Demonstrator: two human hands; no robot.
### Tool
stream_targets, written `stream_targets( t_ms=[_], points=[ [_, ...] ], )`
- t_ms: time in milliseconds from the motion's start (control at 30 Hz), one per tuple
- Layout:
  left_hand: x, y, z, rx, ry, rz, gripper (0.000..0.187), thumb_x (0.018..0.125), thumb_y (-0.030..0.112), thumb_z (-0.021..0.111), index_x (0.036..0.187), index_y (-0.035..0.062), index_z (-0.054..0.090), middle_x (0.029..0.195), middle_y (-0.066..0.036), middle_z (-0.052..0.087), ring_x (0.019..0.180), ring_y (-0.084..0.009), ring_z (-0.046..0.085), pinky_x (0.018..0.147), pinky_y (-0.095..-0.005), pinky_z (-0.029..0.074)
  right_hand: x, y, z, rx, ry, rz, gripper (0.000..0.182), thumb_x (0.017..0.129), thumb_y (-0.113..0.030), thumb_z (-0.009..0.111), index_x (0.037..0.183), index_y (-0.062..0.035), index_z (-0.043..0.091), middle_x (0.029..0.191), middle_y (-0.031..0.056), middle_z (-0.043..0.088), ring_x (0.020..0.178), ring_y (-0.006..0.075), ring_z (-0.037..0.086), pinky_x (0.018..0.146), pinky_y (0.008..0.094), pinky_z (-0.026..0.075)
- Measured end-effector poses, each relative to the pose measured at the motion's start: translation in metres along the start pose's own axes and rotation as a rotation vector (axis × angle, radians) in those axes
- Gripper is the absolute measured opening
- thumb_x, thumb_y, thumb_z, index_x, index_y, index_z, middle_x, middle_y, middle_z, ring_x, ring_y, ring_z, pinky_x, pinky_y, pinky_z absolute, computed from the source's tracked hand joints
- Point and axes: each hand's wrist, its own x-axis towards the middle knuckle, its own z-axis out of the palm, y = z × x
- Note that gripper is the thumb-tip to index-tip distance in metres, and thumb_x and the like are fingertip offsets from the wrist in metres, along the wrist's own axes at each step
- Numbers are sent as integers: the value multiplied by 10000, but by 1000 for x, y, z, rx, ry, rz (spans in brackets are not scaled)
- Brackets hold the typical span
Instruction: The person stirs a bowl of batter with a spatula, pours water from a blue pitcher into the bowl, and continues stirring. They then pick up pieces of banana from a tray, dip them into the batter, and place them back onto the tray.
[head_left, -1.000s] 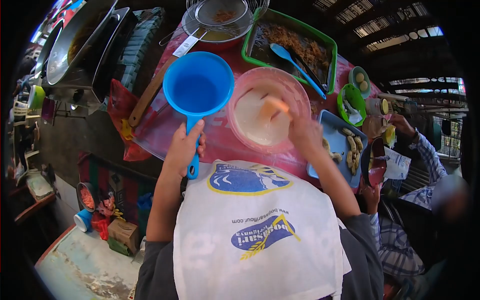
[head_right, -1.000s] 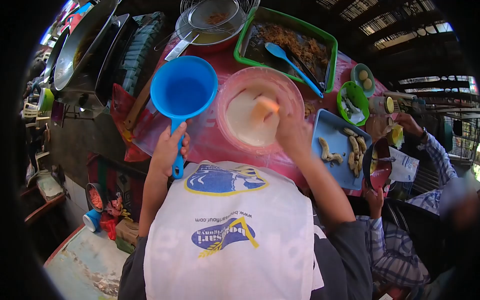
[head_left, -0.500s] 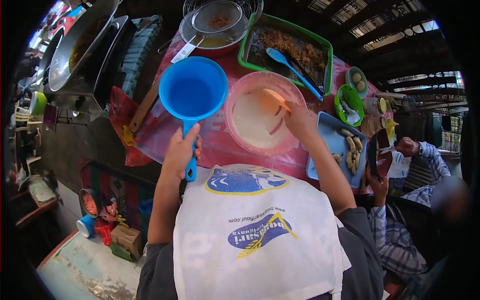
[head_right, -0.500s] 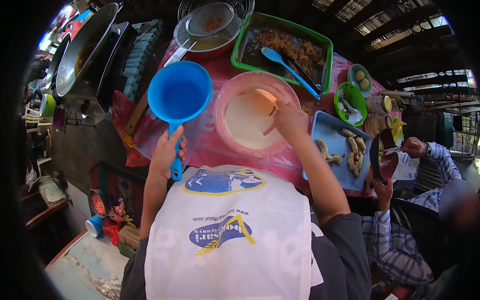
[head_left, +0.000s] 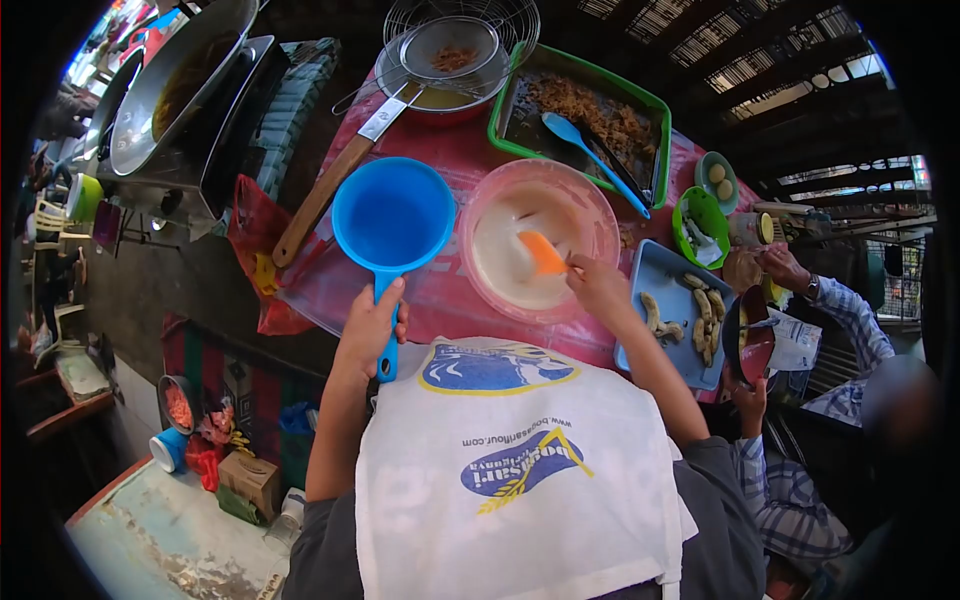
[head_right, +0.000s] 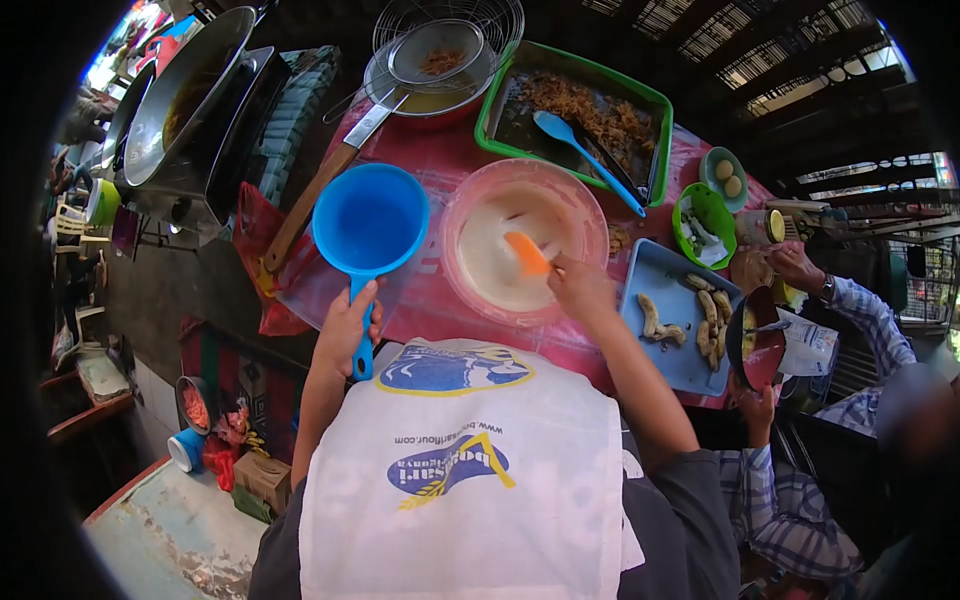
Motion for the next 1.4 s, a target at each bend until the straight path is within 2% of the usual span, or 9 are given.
stream_targets(
  t_ms=[267, 367, 667, 833, 967, 1067, 1167, 1233, 1400],
  points=[
    [-3, -16, -4, 19, 45, -5, 294, 857, 337, 537, 944, 59, 495, 631, -8, 478, 471, -73, 455, 430, -235, 385, 41, 21, 68, 716, 56, -62, 276, 767, -248, 580, 999, -109, 633, 815, 138, 631, 735, 248, 610, 683, 309, 463],
    [-2, -20, -4, 19, 34, 9, 295, 857, 340, 536, 927, 57, 491, 636, -11, 481, 471, -75, 457, 430, -237, 388, 16, 0, 14, 582, 46, 52, 279, 759, -218, 605, 1016, -110, 632, 811, 122, 638, 701, 215, 614, 655, 271, 463],
    [0, -19, -3, 39, 43, 1, 360, 867, 339, 521, 1052, 32, 488, 619, 1, 457, 465, -60, 430, 434, -214, 375, -40, -45, -75, 190, 553, -391, 262, 739, -186, 611, 994, -142, 645, 840, 103, 642, 687, 222, 619, 612, 307, 478],
    [-8, -10, 0, 25, 13, 10, 326, 872, 312, 521, 1044, 37, 485, 618, 3, 456, 466, -54, 428, 430, -205, 369, 17, 10, -15, -80, 508, -293, 279, 745, -145, 579, 1021, -150, 618, 843, 104, 637, 737, 265, 612, 653, 349, 471],
    [-8, -4, 5, 31, -10, 59, 254, 857, 300, 542, 865, 60, 459, 617, -8, 480, 466, -62, 446, 414, -228, 382, 23, -12, 12, -62, 307, -249, 267, 758, -157, 586, 1023, -155, 615, 840, 113, 637, 776, 268, 610, 686, 365, 464],
    [-9, 7, 12, 109, 5, 88, 228, 860, 267, 538, 860, 53, 460, 614, -9, 484, 466, -68, 449, 414, -233, 383, -5, -23, 4, -71, 191, -457, 272, 750, -155, 587, 1021, -164, 616, 809, 115, 636, 729, 273, 611, 664, 370, 466],
    [-10, 11, 22, 224, 16, 148, 214, 863, 242, 530, 849, 39, 463, 617, -20, 498, 479, -74, 469, 421, -238, 393, -13, -9, -11, -55, 308, -282, 275, 751, -133, 564, 1019, -175, 610, 849, 96, 633, 711, 272, 609, 628, 389, 473],
    [-9, 15, 29, 351, 18, 218, 214, 864, 232, 526, 842, 28, 465, 615, -30, 508, 497, -72, 486, 427, -238, 400, -14, -8, -16, -130, 199, -166, 267, 743, -162, 573, 1008, -173, 611, 865, 98, 636, 707, 274, 614, 635, 389, 477],
    [6, 8, 41, 642, 63, 448, 236, 850, 228, 530, 885, 2, 473, 654, -157, 571, 586, -286, 581, 517, -377, 439, -19, -16, -16, -99, 126, -158, 272, 736, -190, 574, 1005, -175, 610, 856, 85, 638, 705, 279, 617, 635, 384, 482]
  ],
)
